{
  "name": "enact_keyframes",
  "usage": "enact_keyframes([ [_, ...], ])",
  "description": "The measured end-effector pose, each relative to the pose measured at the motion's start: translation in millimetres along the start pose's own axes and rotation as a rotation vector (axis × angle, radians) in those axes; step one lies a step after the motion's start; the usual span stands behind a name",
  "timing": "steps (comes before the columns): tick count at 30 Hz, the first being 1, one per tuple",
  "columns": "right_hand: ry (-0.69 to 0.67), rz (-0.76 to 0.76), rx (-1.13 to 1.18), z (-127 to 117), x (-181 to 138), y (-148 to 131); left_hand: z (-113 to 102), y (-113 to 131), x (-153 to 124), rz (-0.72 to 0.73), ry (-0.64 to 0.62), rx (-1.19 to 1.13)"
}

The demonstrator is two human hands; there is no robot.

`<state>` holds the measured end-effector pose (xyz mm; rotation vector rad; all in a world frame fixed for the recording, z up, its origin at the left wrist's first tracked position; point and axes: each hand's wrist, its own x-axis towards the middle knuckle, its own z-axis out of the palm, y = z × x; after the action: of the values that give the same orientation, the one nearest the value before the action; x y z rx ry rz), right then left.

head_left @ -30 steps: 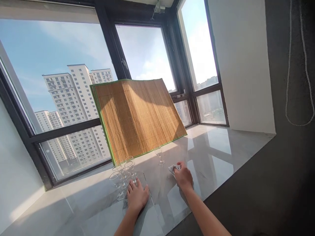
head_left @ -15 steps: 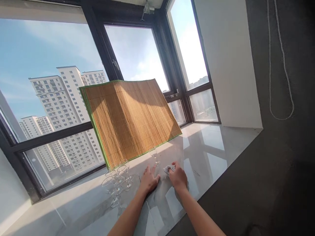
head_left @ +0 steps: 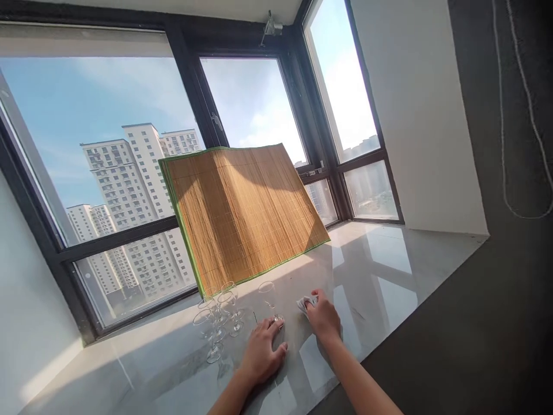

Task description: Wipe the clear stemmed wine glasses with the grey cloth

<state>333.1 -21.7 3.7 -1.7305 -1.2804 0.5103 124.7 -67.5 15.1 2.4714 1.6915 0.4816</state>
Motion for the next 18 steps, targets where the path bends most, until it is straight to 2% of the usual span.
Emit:
enact_keyframes([
  [3,-0.021,0.005,0.008,0,-1,2,-8,-8,-43,-0.125,0.037,0.015],
  [5,-0.025,0.002,0.001,0,-1,3,-12,-12,-57,-0.255,0.069,0.059],
  [10,-0.027,-0.022,-0.015,1,-1,5,-9,-16,-59,-0.496,0.122,0.153],
  [13,-0.019,-0.027,-0.018,2,-1,6,-4,-21,-58,-0.526,0.160,0.161],
  [18,-0.034,-0.048,0.006,1,-3,5,-4,-29,-62,-0.523,0.300,0.116],
])
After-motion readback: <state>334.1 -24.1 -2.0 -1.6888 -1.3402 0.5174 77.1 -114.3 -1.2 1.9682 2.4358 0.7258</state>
